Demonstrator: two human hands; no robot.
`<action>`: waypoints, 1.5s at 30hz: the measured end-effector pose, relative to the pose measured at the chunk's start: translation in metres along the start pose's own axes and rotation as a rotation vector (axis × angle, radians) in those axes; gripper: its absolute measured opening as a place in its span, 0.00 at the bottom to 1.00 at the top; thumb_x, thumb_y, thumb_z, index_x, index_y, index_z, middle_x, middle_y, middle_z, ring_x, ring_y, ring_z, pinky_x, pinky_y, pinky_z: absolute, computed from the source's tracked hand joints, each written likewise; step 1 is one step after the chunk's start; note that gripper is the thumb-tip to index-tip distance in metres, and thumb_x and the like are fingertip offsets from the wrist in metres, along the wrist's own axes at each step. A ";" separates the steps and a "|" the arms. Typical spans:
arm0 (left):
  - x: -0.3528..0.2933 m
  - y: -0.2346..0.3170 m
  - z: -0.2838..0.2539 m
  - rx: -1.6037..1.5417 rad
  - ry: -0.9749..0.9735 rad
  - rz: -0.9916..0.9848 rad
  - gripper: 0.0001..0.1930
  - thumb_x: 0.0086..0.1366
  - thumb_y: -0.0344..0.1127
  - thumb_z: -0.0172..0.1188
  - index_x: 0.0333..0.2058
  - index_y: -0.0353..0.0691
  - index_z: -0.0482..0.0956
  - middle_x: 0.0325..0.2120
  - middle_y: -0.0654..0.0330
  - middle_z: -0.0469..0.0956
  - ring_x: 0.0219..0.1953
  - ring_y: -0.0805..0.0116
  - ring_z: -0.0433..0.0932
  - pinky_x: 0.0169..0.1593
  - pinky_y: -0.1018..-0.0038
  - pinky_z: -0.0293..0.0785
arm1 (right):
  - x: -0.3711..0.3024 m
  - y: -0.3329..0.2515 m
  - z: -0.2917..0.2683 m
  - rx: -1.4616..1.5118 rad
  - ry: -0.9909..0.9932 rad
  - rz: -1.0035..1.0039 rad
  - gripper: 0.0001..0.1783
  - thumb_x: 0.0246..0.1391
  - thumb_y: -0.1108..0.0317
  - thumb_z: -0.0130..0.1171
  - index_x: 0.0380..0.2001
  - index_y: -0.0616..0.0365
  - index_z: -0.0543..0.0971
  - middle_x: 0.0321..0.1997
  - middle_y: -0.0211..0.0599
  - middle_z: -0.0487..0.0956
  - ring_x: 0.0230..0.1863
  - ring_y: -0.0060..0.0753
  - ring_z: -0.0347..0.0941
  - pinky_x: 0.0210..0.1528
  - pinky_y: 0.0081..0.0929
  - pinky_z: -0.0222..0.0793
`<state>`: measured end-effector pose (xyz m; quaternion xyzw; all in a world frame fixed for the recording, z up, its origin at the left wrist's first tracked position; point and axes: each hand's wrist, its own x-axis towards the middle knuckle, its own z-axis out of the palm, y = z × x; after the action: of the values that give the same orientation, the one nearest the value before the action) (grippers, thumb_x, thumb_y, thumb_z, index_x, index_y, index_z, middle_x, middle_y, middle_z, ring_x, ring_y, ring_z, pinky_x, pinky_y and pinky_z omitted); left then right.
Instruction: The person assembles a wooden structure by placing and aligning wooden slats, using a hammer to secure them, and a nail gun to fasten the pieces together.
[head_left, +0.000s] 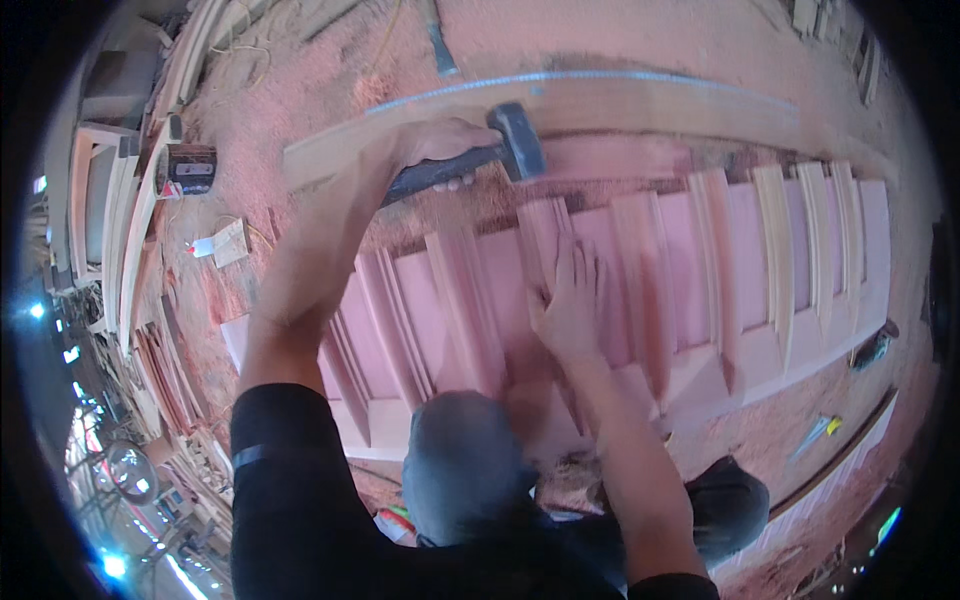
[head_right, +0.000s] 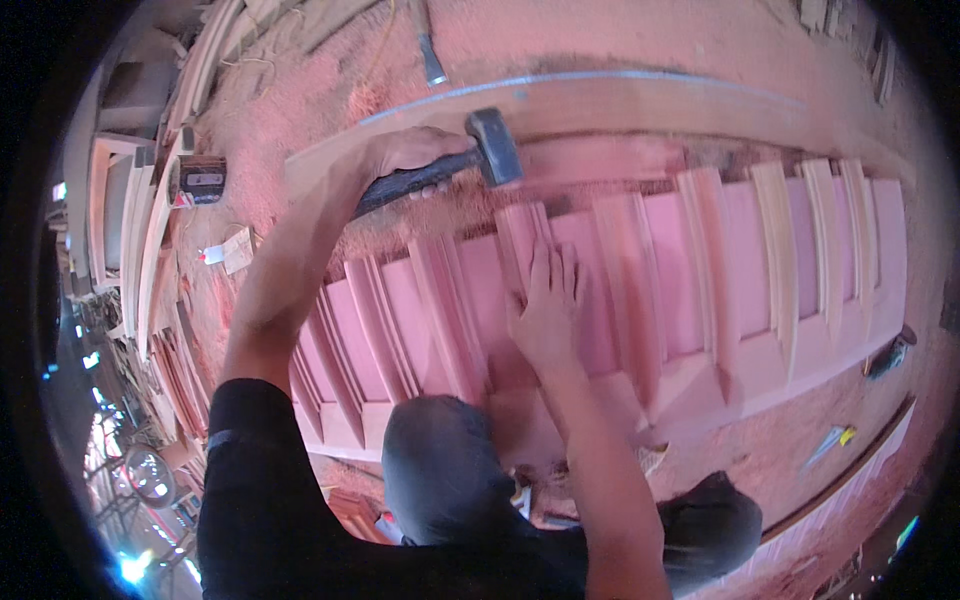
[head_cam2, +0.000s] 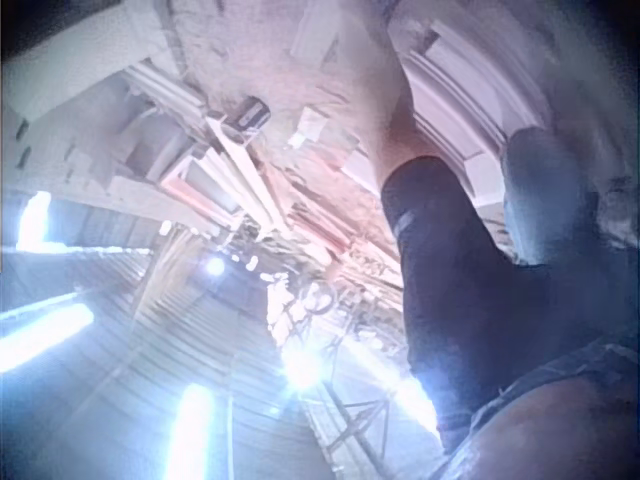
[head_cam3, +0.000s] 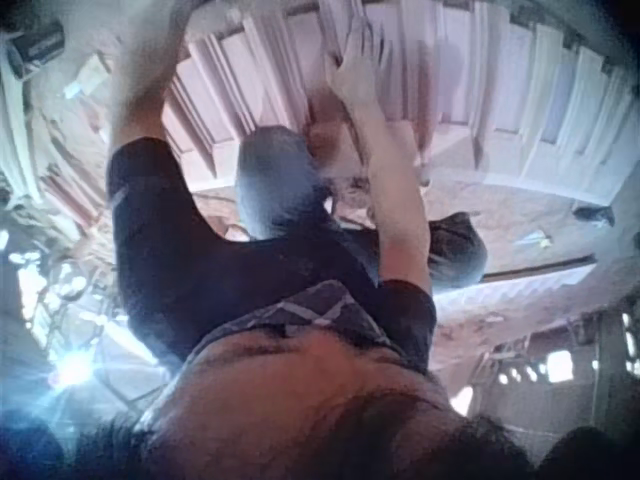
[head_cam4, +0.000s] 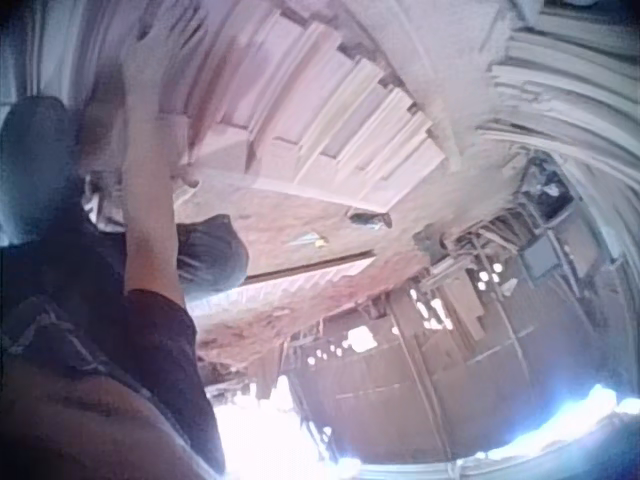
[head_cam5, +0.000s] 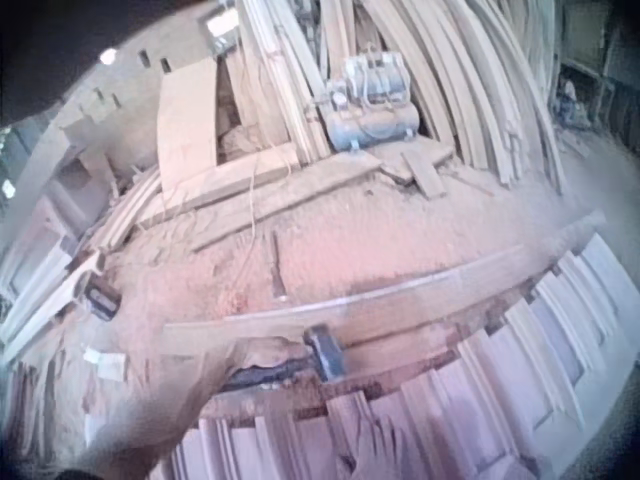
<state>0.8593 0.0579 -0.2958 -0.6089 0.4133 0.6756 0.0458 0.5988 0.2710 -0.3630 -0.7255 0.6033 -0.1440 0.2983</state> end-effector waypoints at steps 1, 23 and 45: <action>0.003 -0.001 0.008 0.117 -0.181 -0.014 0.25 0.77 0.56 0.56 0.54 0.37 0.80 0.26 0.58 0.78 0.22 0.69 0.78 0.25 0.70 0.77 | 0.001 -0.001 0.001 -0.027 0.051 -0.029 0.50 0.55 0.59 0.68 0.75 0.69 0.59 0.71 0.61 0.68 0.80 0.64 0.53 0.81 0.63 0.42; -0.009 0.000 0.033 0.211 -0.005 0.083 0.27 0.75 0.57 0.61 0.60 0.43 0.78 0.21 0.65 0.73 0.19 0.74 0.75 0.22 0.74 0.72 | 0.001 0.000 0.004 -0.029 0.054 -0.030 0.49 0.56 0.58 0.69 0.75 0.66 0.59 0.73 0.59 0.68 0.80 0.63 0.54 0.82 0.62 0.41; -0.215 -0.176 0.188 -0.199 0.724 0.000 0.21 0.69 0.35 0.68 0.58 0.36 0.79 0.32 0.65 0.79 0.26 0.77 0.75 0.28 0.76 0.73 | -0.011 0.105 -0.066 -0.361 0.173 0.096 0.48 0.61 0.46 0.67 0.77 0.53 0.61 0.73 0.45 0.72 0.77 0.52 0.60 0.77 0.64 0.51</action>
<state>0.8657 0.3834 -0.2143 -0.8098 0.3350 0.4534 -0.1628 0.4754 0.2548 -0.3736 -0.7224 0.6766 -0.0812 0.1171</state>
